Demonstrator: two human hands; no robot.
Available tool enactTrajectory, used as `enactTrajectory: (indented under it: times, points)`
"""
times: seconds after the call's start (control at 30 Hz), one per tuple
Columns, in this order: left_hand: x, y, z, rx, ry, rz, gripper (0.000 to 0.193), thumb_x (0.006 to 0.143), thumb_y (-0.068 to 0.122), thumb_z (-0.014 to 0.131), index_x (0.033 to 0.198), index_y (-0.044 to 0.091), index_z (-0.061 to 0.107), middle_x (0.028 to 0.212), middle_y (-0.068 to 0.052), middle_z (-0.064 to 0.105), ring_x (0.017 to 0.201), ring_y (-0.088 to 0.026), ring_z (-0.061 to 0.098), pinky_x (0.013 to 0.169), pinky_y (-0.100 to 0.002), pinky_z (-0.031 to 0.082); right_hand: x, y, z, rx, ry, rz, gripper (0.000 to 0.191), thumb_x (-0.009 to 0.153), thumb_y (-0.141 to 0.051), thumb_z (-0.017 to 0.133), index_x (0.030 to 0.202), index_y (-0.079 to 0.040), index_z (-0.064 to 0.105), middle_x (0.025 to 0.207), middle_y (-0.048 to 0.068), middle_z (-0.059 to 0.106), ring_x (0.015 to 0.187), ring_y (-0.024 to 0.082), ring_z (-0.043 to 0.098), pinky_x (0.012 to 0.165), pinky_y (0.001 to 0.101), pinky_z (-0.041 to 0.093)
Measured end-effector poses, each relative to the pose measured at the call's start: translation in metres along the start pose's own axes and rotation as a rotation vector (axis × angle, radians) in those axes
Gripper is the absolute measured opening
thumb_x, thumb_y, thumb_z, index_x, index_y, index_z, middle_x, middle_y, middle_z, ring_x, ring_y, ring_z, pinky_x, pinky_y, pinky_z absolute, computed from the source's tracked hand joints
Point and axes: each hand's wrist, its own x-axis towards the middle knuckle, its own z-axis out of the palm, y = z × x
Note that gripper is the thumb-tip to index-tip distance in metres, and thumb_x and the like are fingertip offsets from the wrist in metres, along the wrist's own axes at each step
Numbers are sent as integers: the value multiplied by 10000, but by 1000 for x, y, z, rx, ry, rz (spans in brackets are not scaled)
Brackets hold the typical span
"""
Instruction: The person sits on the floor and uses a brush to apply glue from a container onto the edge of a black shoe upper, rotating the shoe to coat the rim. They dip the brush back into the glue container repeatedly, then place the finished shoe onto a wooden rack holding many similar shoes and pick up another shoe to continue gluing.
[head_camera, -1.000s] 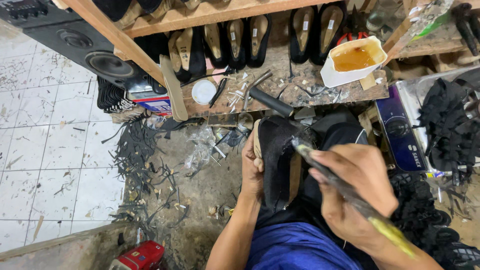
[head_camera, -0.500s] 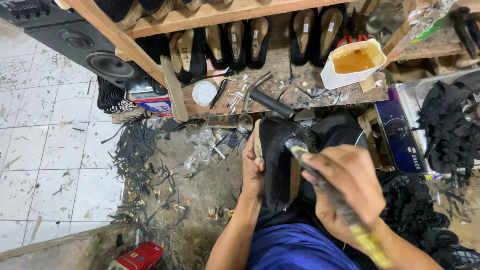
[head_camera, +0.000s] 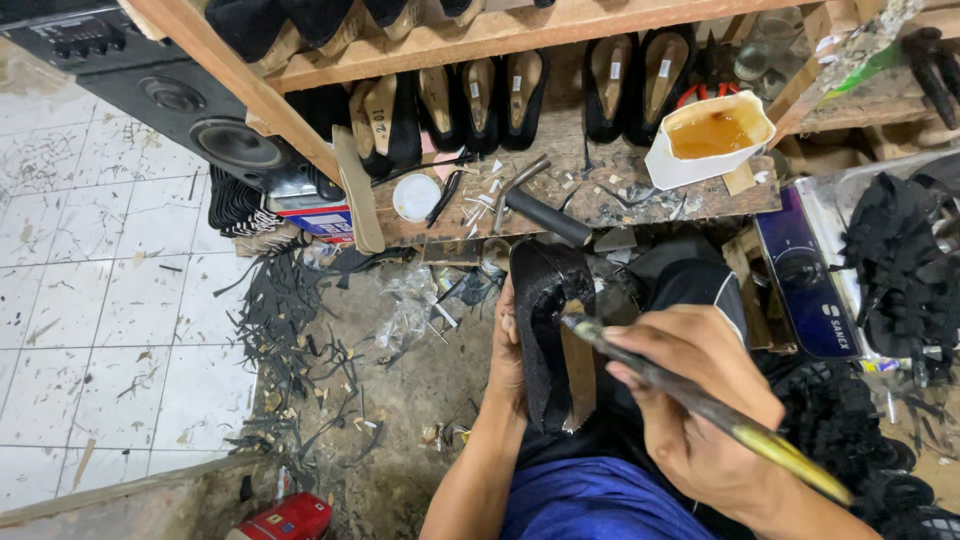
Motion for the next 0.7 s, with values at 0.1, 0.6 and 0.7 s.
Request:
enactTrajectory:
  times: [0.1,0.6,0.7]
  points:
    - [-6,-11,-14,-19,-1,-56,1176,699,716,849,1561,44,414,1373,-86,595,1233,-213,596,1087,-373,492,-1,-1,-2,-3,-37,14,245,878,14,750,1106,43,665,996,142,656,891,258,659,781,338,531]
    - [-5,-42,-46,-459,-153,-428,847,868,742,637,1305,16,614,1146,-164,701,946,-367,710,832,-464,602,-44,20,-15,374,248,469,167,1010,-21,713,1149,65,682,1132,144,675,885,124,615,837,205,503]
    - [-6,-18,-14,-225,98,-431,659,965,639,586,1320,86,625,1075,-107,717,888,-269,713,772,-384,598,-31,36,-15,200,138,463,164,979,-17,708,1133,38,704,1103,109,655,875,114,596,752,210,473]
